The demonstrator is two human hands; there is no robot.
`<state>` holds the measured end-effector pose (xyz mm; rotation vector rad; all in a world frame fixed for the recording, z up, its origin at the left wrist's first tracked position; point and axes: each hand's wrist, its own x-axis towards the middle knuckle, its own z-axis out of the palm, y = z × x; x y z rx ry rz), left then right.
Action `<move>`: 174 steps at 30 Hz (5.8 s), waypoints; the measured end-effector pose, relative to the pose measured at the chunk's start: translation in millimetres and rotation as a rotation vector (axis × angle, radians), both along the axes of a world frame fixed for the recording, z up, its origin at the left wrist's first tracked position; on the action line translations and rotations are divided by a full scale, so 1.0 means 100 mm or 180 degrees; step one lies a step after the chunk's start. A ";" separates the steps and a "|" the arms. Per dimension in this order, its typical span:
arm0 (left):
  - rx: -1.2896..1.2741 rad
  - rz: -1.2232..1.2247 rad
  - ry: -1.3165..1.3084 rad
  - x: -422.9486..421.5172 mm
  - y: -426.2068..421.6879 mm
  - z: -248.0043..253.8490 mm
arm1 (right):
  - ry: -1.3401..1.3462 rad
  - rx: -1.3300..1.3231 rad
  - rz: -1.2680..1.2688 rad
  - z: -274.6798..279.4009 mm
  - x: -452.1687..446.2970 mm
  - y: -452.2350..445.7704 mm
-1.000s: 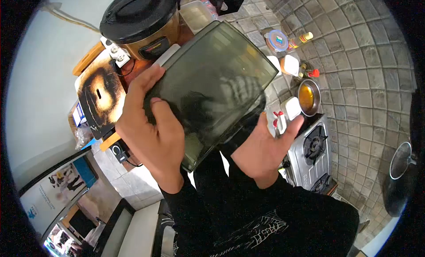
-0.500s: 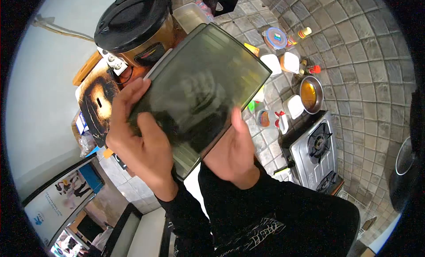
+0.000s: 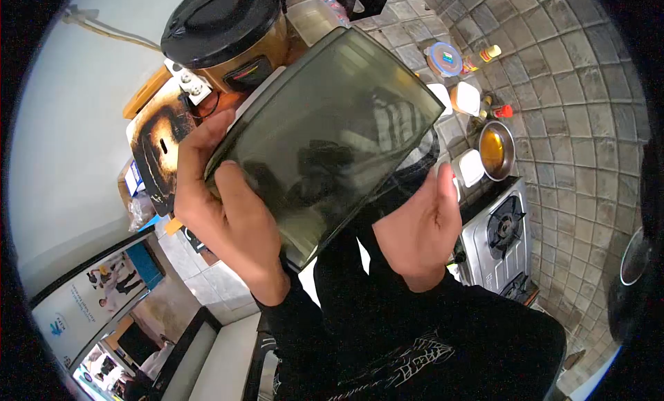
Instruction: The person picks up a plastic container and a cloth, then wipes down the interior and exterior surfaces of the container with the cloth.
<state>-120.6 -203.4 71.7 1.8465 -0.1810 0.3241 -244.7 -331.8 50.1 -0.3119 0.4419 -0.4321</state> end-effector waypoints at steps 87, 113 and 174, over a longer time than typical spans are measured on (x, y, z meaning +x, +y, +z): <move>-0.0656 -0.0078 0.0448 0.09 0.15 -0.18 | -0.1939 -0.4986 0.1680 -0.79 -0.05 0.19; -0.0288 0.0032 0.0508 0.10 0.14 -0.18 | -0.2159 -0.5304 0.1244 -0.84 -0.03 -0.01; 0.1154 0.0060 0.0052 -0.04 -0.01 -0.09 | 0.0799 -0.6013 -0.0343 -0.91 0.72 -0.40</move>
